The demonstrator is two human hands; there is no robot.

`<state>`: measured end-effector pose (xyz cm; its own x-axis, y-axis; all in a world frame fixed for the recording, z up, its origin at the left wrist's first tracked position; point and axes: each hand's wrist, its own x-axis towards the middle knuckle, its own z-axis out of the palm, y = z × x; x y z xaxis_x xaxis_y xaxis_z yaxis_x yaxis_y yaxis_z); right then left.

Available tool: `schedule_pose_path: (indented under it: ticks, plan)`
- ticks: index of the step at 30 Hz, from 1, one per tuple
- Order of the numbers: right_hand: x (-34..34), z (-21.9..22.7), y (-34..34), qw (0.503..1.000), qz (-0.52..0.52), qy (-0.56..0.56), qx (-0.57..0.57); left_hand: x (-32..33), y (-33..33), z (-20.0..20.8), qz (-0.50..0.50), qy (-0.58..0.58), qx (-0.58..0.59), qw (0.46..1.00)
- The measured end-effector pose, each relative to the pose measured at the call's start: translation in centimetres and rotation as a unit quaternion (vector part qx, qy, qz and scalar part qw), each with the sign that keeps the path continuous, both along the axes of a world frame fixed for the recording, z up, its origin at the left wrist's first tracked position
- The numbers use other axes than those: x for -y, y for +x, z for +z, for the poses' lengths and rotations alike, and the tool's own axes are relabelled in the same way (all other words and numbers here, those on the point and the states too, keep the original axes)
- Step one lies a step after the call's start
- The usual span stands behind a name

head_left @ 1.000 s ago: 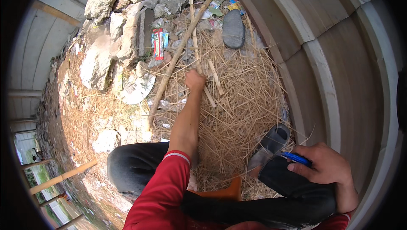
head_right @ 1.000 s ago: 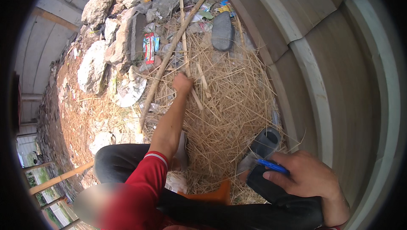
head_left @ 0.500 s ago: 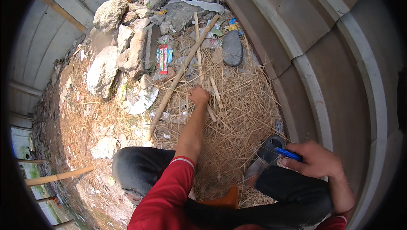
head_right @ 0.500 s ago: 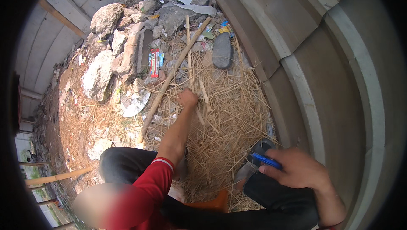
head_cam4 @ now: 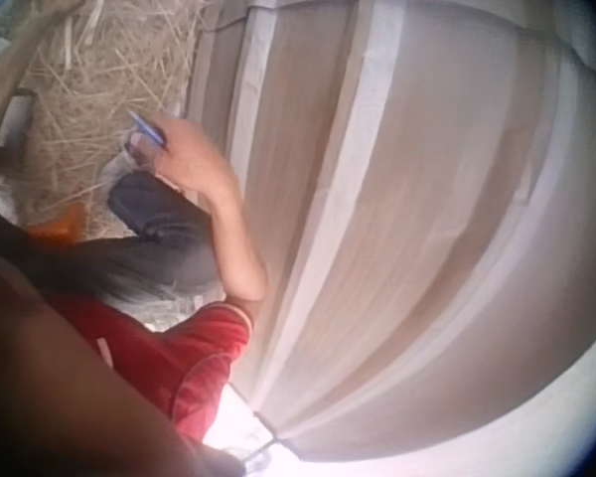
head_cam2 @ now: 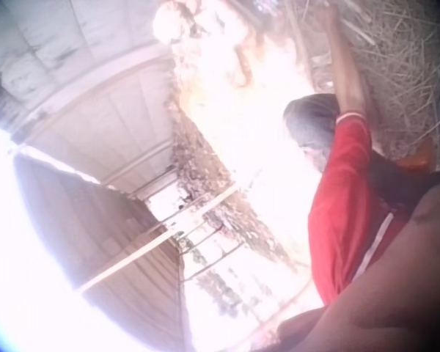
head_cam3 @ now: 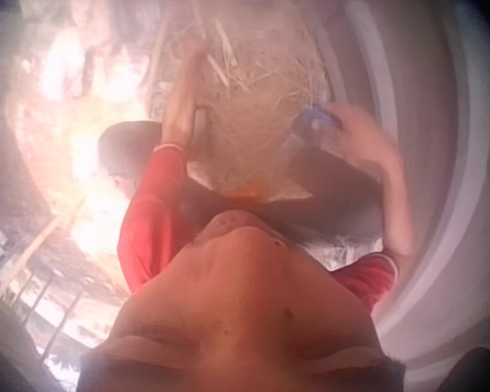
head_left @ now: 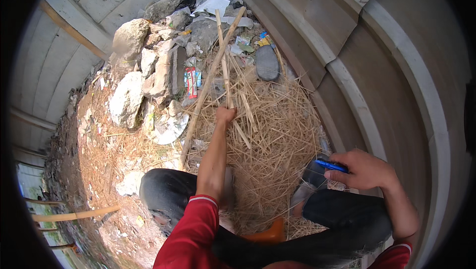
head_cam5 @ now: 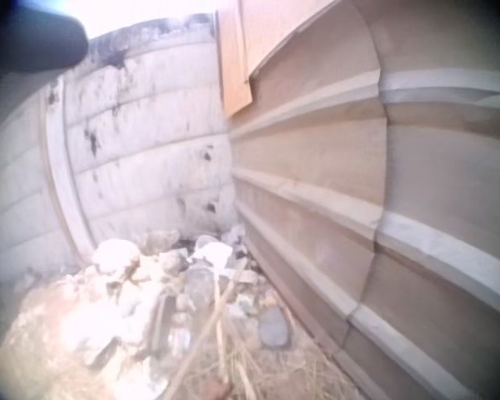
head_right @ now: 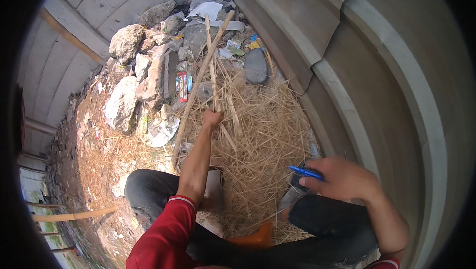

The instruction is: The person sits on the ground and uses a blue utility knife to shave thin strips off a long bamboo stick. They hold the stick with their left hand and scrape the blade along its length with their right hand, creating a pile of bamboo shavings on the ground.

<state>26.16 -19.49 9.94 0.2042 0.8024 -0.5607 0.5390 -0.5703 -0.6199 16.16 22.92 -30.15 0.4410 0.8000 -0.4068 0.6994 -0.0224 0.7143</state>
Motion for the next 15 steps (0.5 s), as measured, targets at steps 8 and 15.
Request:
schedule_pose_path:
  ticks: [8, 15]
  plan:
    - [2.6, -0.3, -0.7, 0.995, -0.017, 0.078, 0.066, -2.2, 0.2, 8.8, 0.041, 0.189, 0.001, 0.981]
    - [2.8, 2.8, -3.1, 0.975, -0.056, 0.179, 0.123, -1.7, 0.4, 29.8, 0.082, 0.296, 0.17, 0.936]
